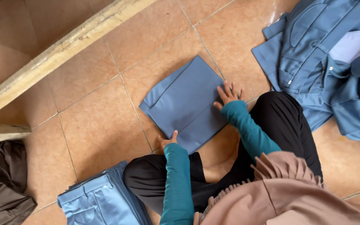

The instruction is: A person is sitting on the floor, picking up blue pants from a pile, laying them out, folding them neatly, and placing them into a stack.

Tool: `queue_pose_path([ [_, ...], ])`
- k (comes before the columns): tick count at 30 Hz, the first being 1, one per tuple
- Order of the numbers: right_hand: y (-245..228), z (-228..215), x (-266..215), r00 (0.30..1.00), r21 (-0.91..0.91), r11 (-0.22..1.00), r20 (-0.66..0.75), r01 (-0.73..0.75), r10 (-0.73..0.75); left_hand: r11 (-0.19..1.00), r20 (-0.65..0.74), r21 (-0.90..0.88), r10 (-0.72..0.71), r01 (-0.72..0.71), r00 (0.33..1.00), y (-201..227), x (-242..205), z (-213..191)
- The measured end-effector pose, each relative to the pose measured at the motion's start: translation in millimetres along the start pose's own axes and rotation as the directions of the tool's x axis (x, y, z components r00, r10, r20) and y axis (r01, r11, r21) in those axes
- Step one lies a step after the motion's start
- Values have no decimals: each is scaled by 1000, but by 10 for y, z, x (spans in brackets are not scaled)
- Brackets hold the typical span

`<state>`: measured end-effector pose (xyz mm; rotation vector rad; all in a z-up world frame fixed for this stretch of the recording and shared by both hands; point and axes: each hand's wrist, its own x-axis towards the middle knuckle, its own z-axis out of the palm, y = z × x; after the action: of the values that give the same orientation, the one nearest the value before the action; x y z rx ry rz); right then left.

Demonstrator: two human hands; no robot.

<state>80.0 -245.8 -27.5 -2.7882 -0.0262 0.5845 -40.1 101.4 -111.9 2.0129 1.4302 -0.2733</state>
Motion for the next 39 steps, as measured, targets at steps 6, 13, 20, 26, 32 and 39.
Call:
queue_pose_path([
  [6,-147,-28,-700,986,-122,992,165,40,-19,1000,80,-16,-23,24,997,26,84,-29],
  [13,-142,-82,-776,944,-191,975,325,112,-45,832,293,-535,21,146,956,656,-1158,-994],
  [20,-177,79,-643,945,-38,980,272,198,-180,232,385,-910,165,344,908,799,-1579,-1460],
  [26,-387,-65,-739,886,314,938,380,144,-264,-58,126,-989,115,134,985,1258,-2331,-1904],
  [32,-526,-319,-905,839,768,575,488,-283,-240,-111,-267,-963,493,-245,828,2006,-2620,-1699],
  [39,300,1229,158,915,898,180,393,-402,87,471,36,-711,767,-523,641,1767,-1423,-1021],
])
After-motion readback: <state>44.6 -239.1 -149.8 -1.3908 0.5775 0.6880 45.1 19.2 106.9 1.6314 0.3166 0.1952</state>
